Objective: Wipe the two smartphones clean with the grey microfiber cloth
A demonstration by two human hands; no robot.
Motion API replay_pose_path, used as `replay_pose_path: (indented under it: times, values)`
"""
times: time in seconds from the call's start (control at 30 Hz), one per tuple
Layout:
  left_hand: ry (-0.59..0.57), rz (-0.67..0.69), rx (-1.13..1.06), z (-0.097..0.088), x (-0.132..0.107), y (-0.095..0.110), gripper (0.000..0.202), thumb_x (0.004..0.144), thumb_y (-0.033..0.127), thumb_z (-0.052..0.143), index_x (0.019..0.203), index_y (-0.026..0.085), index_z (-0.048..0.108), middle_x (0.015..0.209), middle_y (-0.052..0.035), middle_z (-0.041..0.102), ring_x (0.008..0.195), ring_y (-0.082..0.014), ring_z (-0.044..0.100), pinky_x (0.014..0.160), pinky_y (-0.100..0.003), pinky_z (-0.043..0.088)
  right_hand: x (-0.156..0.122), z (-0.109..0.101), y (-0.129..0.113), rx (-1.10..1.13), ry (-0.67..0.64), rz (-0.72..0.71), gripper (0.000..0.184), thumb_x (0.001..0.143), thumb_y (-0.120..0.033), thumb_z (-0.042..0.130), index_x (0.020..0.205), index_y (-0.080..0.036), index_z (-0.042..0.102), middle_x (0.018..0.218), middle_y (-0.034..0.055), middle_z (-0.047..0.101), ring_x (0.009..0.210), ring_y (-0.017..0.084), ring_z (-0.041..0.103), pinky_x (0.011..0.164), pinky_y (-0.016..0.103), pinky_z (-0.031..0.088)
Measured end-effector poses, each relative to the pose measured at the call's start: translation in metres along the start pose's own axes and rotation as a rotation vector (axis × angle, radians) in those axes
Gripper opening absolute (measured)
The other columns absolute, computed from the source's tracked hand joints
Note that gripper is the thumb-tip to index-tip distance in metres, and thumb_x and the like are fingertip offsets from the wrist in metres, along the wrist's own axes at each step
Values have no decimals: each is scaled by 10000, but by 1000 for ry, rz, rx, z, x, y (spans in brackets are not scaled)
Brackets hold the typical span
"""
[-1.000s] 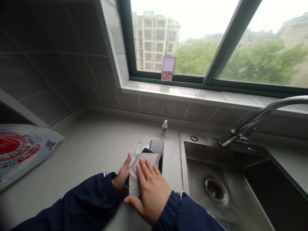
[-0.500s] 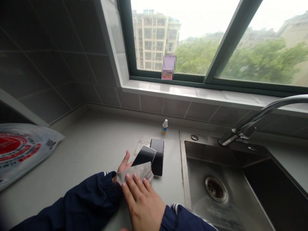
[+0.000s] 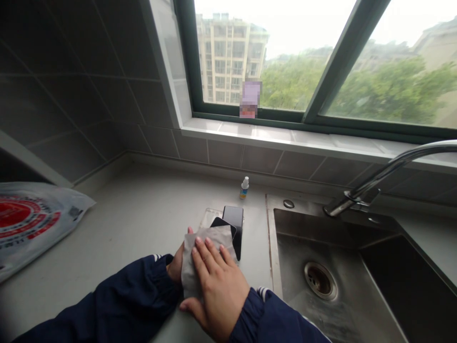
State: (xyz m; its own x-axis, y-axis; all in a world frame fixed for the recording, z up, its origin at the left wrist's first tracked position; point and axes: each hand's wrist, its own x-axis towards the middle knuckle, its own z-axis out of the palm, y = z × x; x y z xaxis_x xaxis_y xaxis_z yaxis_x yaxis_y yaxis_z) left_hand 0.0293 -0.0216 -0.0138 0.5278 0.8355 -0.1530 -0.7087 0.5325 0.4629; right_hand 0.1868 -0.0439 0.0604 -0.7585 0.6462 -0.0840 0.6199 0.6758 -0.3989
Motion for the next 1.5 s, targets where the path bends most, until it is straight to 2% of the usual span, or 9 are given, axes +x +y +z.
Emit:
replay_pose_path:
  times: [0.07,0.17,0.37,0.53,0.7,0.87,1.03,1.23,1.5]
  values:
    - [-35,38,-39,3,2,-4,771,950,654,202,1208,105,677,1135,-126,701,1303,-277,516,1115,-351,296,5,-4,5,-54,28,42,890,887,-601,568,1562,-159,191,1613,66,51,1500,309,113,1211,505,197]
    - [-131,75,-60,8,5,-6,767,919,690,253,1362,145,563,1399,-139,564,1435,-274,342,1204,-384,134,12,-7,15,-117,67,98,845,915,-559,547,1554,-122,208,1607,100,76,1496,317,133,1199,513,226]
    - [-188,51,-31,18,6,0,732,935,647,257,1508,200,348,1518,-130,436,1470,-292,264,1218,-439,92,15,-8,29,-157,150,146,797,929,-507,542,1540,-91,244,1603,128,106,1495,313,143,1187,519,257]
    - [-180,52,-79,15,6,0,739,946,635,240,1519,175,318,1496,-149,461,1460,-293,292,1216,-453,84,12,-5,20,-123,141,113,810,927,-545,532,1529,-67,273,1599,151,138,1491,333,143,1182,529,269]
    - [-132,-68,-172,11,4,-1,847,908,712,242,1430,82,460,1341,-195,604,1389,-313,418,1206,-449,133,4,-2,8,-37,60,55,844,923,-651,466,1531,-94,287,1598,133,163,1488,327,166,1193,510,259]
    - [12,-108,-245,15,1,1,935,869,764,286,1293,-23,560,1131,-235,699,1180,-315,614,1127,-404,316,-7,-4,2,51,8,22,836,919,-675,449,1555,-177,232,1610,64,129,1495,299,138,1216,486,201]
    - [71,-119,-156,15,1,6,918,869,757,300,1310,-8,552,987,-214,733,950,-277,698,900,-352,487,-13,-4,-2,109,-128,-68,871,890,-688,489,1541,-152,274,1599,82,131,1490,315,144,1216,510,171]
    - [109,-122,-88,15,2,10,920,856,774,281,1346,40,539,1070,-239,708,936,-315,693,871,-424,501,-13,5,-5,90,-141,-94,863,887,-655,527,1531,-128,297,1585,101,164,1480,321,184,1212,502,199]
    - [153,-91,-113,19,1,9,898,859,760,307,1383,57,504,1146,-240,685,969,-343,681,899,-458,483,-16,-8,-11,85,-268,11,870,888,-646,527,1518,-88,306,1571,110,136,1471,343,189,1207,535,175]
